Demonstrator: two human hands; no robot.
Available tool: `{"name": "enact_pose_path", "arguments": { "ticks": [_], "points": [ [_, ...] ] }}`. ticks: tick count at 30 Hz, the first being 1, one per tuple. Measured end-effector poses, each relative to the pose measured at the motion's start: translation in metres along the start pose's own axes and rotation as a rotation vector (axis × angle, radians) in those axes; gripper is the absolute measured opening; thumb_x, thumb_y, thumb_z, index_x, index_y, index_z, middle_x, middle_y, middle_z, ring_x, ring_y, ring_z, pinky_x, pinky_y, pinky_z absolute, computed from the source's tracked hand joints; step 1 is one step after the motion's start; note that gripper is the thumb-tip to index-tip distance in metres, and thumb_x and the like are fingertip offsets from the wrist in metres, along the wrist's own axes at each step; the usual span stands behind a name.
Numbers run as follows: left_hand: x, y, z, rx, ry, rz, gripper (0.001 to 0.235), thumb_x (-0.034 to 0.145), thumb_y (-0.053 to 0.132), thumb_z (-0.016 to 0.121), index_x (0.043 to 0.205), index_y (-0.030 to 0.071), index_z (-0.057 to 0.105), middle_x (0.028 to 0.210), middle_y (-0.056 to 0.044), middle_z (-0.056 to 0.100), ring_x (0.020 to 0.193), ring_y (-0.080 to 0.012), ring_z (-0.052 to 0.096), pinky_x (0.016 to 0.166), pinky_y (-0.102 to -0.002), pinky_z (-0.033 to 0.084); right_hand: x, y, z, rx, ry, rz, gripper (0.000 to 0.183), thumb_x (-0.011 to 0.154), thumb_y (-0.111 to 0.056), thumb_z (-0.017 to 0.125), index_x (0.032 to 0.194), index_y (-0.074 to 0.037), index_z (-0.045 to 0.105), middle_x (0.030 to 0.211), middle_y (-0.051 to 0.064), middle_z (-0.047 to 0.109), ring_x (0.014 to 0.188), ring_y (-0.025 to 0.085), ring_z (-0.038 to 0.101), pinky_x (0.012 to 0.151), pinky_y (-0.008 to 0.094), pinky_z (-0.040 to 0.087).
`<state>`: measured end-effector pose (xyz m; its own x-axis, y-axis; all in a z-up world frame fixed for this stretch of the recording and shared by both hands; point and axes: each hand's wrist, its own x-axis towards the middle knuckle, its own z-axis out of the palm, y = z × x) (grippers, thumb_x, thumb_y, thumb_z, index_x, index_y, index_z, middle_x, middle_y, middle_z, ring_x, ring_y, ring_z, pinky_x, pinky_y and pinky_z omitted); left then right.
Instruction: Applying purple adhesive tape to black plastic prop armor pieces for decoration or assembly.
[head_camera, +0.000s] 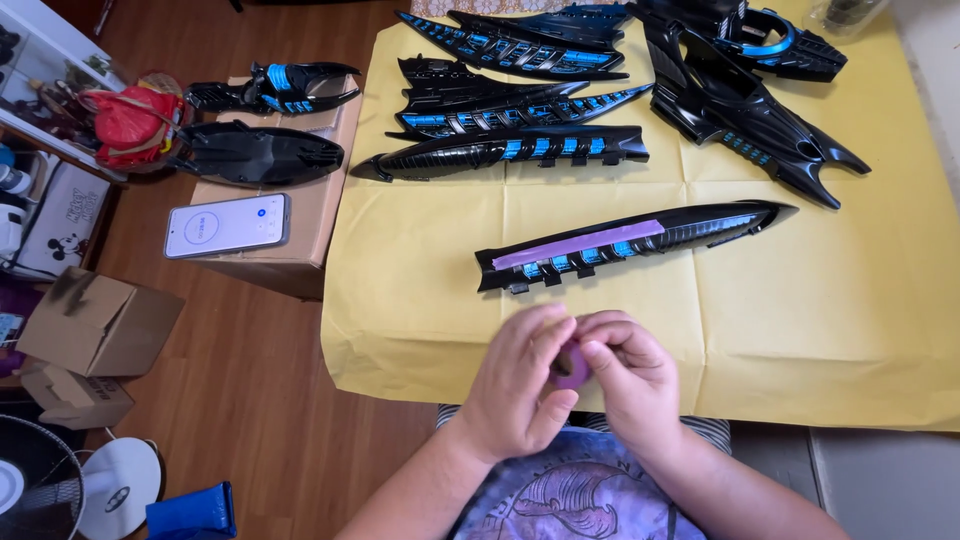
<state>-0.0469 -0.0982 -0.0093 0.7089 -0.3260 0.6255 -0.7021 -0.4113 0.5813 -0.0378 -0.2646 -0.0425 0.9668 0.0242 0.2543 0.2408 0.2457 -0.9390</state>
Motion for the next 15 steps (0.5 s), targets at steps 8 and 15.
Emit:
{"name": "enact_pose_path", "arguments": {
  "ticks": [8,15],
  "points": [
    [0.019,-0.071,-0.025,0.599,0.035,0.085,0.049,0.101,0.042,0.056,0.135,0.008,0.063,0.134,-0.017,0.061,0.129,-0.0389,0.057,0.108,-0.059,0.040,0.028,0.003,-0.057,-0.081,0.151,-0.162,0.008,0.100,0.006,0.060,0.093,0.005,0.058,0.095,0.020,0.064,0.101,0.038,0.073,0.094,0.043,0.056],
    [0.025,-0.082,-0.024,0.640,-0.063,0.090,0.049,0.100,0.046,0.057,0.132,0.010,0.062,0.131,-0.015,0.060,0.121,-0.0335,0.062,0.111,-0.059,0.039,0.035,0.016,-0.099,-0.006,0.261,-0.123,0.010,0.104,0.008,0.056,0.095,0.004,0.055,0.095,0.019,0.059,0.101,0.039,0.073,0.093,0.042,0.059]
  ]
}}
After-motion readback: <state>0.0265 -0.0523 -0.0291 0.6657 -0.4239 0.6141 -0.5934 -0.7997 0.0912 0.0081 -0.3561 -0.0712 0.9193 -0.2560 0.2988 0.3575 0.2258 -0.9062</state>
